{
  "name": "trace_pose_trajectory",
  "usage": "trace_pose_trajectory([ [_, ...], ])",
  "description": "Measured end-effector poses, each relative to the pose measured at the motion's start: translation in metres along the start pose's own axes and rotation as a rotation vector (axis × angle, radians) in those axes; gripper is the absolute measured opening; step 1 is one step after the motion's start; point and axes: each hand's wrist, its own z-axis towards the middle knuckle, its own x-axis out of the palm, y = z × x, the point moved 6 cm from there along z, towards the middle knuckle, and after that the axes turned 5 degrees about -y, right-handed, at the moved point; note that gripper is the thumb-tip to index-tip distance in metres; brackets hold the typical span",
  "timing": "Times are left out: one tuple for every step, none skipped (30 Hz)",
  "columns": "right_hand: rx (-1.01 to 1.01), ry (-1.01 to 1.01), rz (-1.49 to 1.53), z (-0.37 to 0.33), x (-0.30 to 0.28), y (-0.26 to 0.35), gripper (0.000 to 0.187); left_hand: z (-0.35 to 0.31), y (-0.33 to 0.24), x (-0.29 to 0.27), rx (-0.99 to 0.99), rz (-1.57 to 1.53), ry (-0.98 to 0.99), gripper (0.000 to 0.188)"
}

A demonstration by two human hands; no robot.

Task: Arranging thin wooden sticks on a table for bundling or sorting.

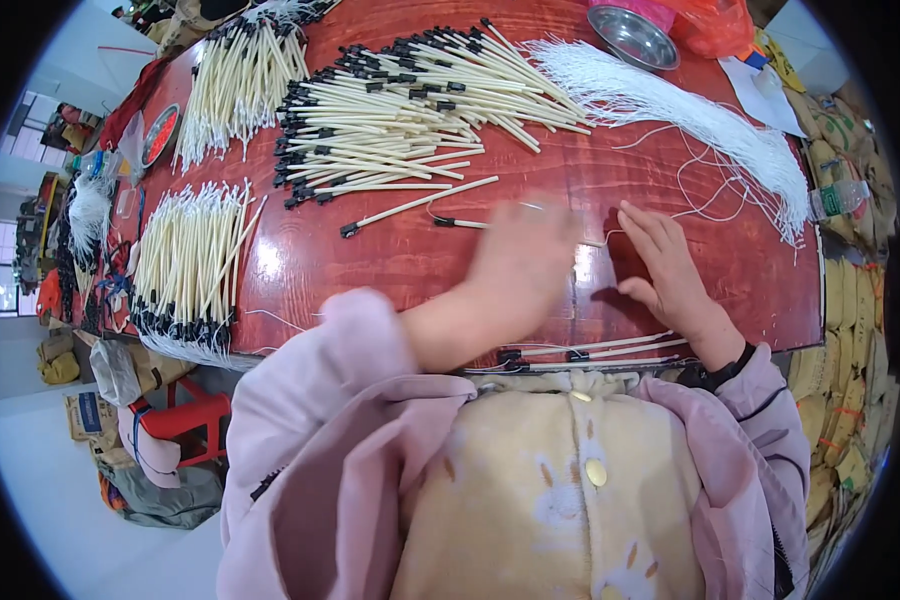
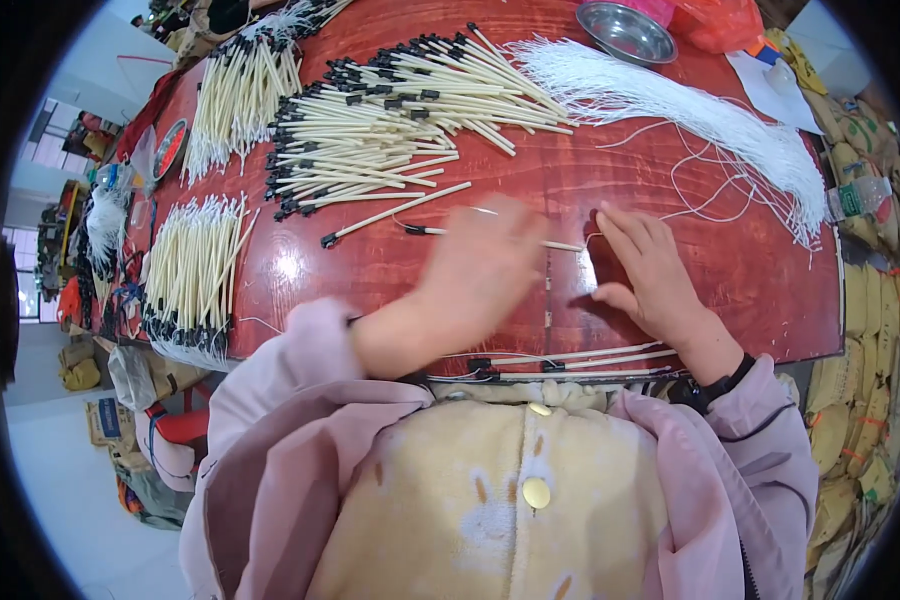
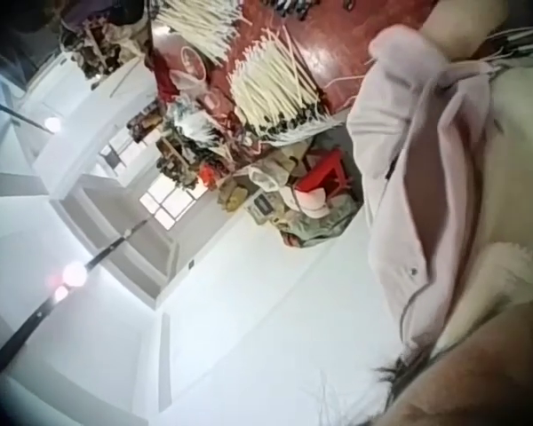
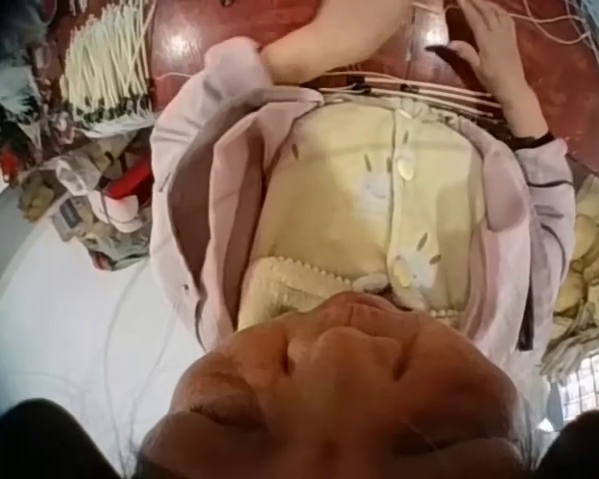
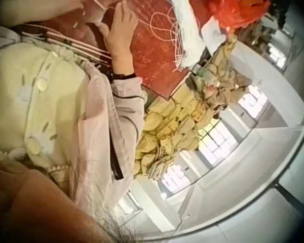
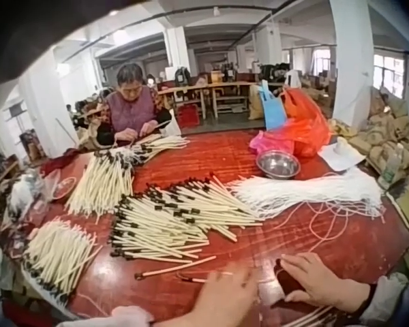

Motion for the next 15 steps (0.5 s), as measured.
trace_pose_trajectory([
  [0.014, -0.002, -0.001, 0.002, 0.001, -0.002, 0.078, -0.009, 0.018, -0.015, -0.043, 0.091, -0.056, 0.054],
  [-0.016, -0.028, -0.011, 0.008, 0.002, -0.001, 0.071, -0.019, 0.039, -0.031, -0.147, 0.157, -0.179, 0.052],
  [-0.038, -0.049, -0.029, 0.016, 0.003, 0.001, 0.063, -0.028, 0.061, -0.044, -0.247, 0.21, -0.306, 0.05],
  [-0.067, -0.07, -0.051, 0.023, 0.002, 0.007, 0.057, -0.037, 0.082, -0.044, -0.343, 0.191, -0.244, 0.041],
  [-0.058, -0.071, -0.067, 0.031, 0.007, 0.009, 0.057, -0.049, 0.101, -0.04, -0.445, 0.175, -0.186, 0.032],
  [-0.121, -0.083, 0.001, 0.038, 0.016, 0.017, 0.044, -0.063, 0.117, -0.026, -0.448, 0.061, -0.109, 0.025],
  [-0.195, -0.094, 0.066, 0.045, 0.02, 0.024, 0.032, -0.074, 0.128, -0.012, -0.456, -0.05, -0.039, 0.02],
  [-0.189, -0.097, 0.05, 0.049, 0.021, 0.024, 0.032, -0.075, 0.128, -0.011, -0.443, -0.058, -0.049, 0.02],
  [-0.195, -0.087, 0.027, 0.052, 0.023, 0.024, 0.027, -0.078, 0.126, -0.012, -0.451, -0.11, -0.101, 0.017],
  [-0.191, -0.078, 0.008, 0.05, 0.024, 0.025, 0.022, -0.082, 0.124, -0.013, -0.453, -0.165, -0.144, 0.017],
  [-0.19, -0.067, -0.008, 0.047, 0.023, 0.026, 0.018, -0.09, 0.128, -0.018, -0.477, -0.171, -0.131, 0.018],
  [-0.181, -0.064, -0.018, 0.04, 0.019, 0.026, 0.018, -0.1, 0.136, -0.025, -0.503, -0.178, -0.117, 0.019],
  [-0.158, -0.066, -0.009, 0.029, 0.012, 0.022, 0.018, -0.115, 0.151, -0.03, -0.58, -0.136, -0.083, 0.019],
  [-0.143, -0.07, 0.009, 0.02, 0.008, 0.018, 0.017, -0.136, 0.168, -0.038, -0.665, -0.083, -0.046, 0.02],
  [-0.124, -0.074, 0.027, 0.01, 0.004, 0.014, 0.017, -0.155, 0.183, -0.052, -0.699, -0.022, -0.056, 0.019],
])
